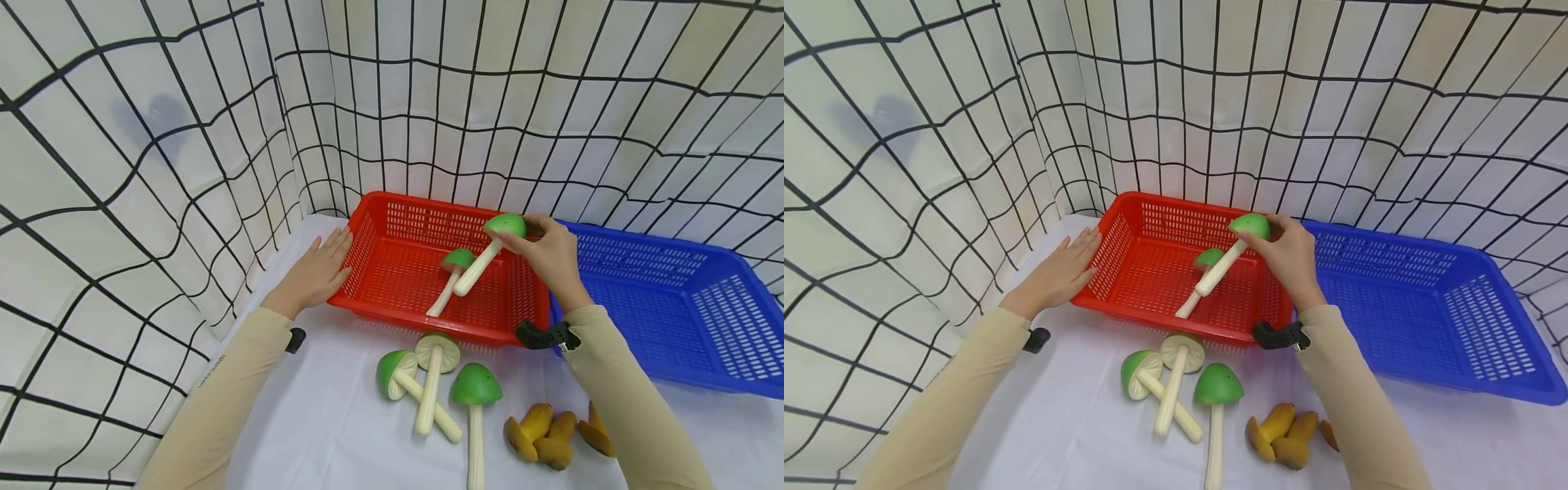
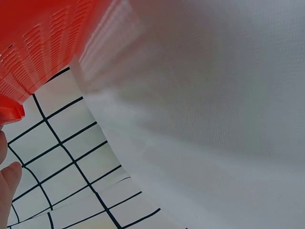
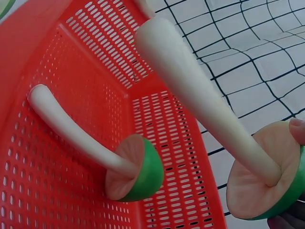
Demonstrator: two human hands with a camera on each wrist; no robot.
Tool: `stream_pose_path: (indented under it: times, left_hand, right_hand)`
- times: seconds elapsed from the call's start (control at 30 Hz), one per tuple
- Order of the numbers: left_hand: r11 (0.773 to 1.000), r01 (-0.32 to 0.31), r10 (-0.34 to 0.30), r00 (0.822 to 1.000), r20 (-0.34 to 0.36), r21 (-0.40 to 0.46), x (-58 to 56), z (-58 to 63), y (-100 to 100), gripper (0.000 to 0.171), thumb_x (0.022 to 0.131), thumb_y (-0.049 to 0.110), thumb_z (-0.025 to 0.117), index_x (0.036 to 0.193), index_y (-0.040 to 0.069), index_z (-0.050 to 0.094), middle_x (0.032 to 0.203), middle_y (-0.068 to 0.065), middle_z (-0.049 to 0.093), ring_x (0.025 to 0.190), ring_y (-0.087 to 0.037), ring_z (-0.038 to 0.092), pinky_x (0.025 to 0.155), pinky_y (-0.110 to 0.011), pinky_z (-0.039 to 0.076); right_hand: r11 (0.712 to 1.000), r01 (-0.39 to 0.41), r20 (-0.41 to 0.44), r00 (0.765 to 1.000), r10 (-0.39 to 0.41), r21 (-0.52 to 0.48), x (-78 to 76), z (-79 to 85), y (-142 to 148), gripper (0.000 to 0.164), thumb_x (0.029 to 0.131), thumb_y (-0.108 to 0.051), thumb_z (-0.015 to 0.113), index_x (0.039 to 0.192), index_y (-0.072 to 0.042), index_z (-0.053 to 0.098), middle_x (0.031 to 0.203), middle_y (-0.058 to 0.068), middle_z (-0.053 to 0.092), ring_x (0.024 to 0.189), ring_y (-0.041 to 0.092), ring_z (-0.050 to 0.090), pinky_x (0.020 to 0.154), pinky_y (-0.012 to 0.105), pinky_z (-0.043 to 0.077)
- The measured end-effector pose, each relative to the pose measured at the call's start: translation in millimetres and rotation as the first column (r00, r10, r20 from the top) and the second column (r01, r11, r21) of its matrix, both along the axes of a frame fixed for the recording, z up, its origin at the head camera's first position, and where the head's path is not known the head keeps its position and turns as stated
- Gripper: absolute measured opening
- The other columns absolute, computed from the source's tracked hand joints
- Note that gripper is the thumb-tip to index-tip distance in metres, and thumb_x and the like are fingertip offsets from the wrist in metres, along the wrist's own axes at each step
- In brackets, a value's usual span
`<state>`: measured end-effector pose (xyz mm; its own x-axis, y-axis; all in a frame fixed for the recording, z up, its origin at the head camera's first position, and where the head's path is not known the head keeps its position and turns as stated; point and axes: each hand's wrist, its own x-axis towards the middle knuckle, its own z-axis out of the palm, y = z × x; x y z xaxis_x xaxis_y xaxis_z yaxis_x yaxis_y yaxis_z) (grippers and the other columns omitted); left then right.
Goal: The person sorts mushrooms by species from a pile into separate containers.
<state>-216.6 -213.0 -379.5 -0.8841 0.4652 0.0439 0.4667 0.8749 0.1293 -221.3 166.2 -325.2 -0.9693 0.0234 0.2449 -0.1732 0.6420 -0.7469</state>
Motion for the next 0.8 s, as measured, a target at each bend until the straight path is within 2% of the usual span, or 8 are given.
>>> stream_pose_path:
  times: [0.1,0.33,0.47,0.63,0.8]
  left_hand:
    - [1.000,0.003,-0.003,1.000,-0.003,0.004,-0.1,0.1,-1,0.062,0.099,0.026,0.036,0.148,-0.006,0.016,0.156,-0.019,0.011,0.144,-0.030,0.005,0.115,-0.047,0.004]
    - [1.000,0.001,-0.001,1.000,0.004,0.010,0.0,-0.5,0,0.061,0.099,0.026,0.035,0.148,-0.006,0.016,0.156,-0.018,0.011,0.144,-0.029,0.005,0.115,-0.047,0.003]
    - [1.000,0.002,-0.002,1.000,0.013,0.012,1.1,-2.5,1,0.062,0.099,0.026,0.036,0.148,-0.006,0.015,0.156,-0.018,0.011,0.144,-0.029,0.004,0.115,-0.047,0.004]
    - [1.000,-0.002,0.002,1.000,0.010,0.017,2.7,-3.1,2,0.062,0.099,0.026,0.038,0.148,-0.006,0.016,0.156,-0.018,0.012,0.144,-0.029,0.005,0.115,-0.048,0.005]
    - [1.000,-0.001,0.001,1.000,-0.011,0.009,0.8,-1.0,0,0.062,0.099,0.025,0.039,0.148,-0.006,0.016,0.155,-0.018,0.012,0.144,-0.028,0.006,0.115,-0.048,0.006]
  right_hand:
    - [1.000,-0.013,0.037,0.999,0.013,-0.001,-4.4,-3.5,-1,0.062,0.083,-0.040,0.070,0.125,0.004,0.057,0.116,0.021,0.062,0.104,0.032,0.060,0.082,0.042,0.051]
    - [0.999,-0.031,0.123,0.992,0.032,-0.008,-7.8,-14.2,-5,0.061,0.083,-0.041,0.070,0.125,0.001,0.057,0.113,0.019,0.062,0.099,0.029,0.058,0.078,0.037,0.050]
    - [0.999,-0.038,0.165,0.986,0.038,-0.005,-8.3,-21.1,-6,0.062,0.083,-0.039,0.071,0.126,0.002,0.055,0.114,0.020,0.061,0.099,0.030,0.058,0.079,0.039,0.051]
    - [0.998,-0.058,0.187,0.981,0.051,0.035,-7.6,-27.1,-6,0.060,0.083,-0.034,0.072,0.125,0.005,0.055,0.113,0.022,0.061,0.098,0.032,0.058,0.080,0.042,0.051]
    - [0.993,-0.079,0.207,0.977,0.059,0.092,-7.5,-26.5,-6,0.059,0.083,-0.032,0.072,0.123,0.006,0.054,0.109,0.022,0.062,0.093,0.031,0.058,0.077,0.041,0.051]
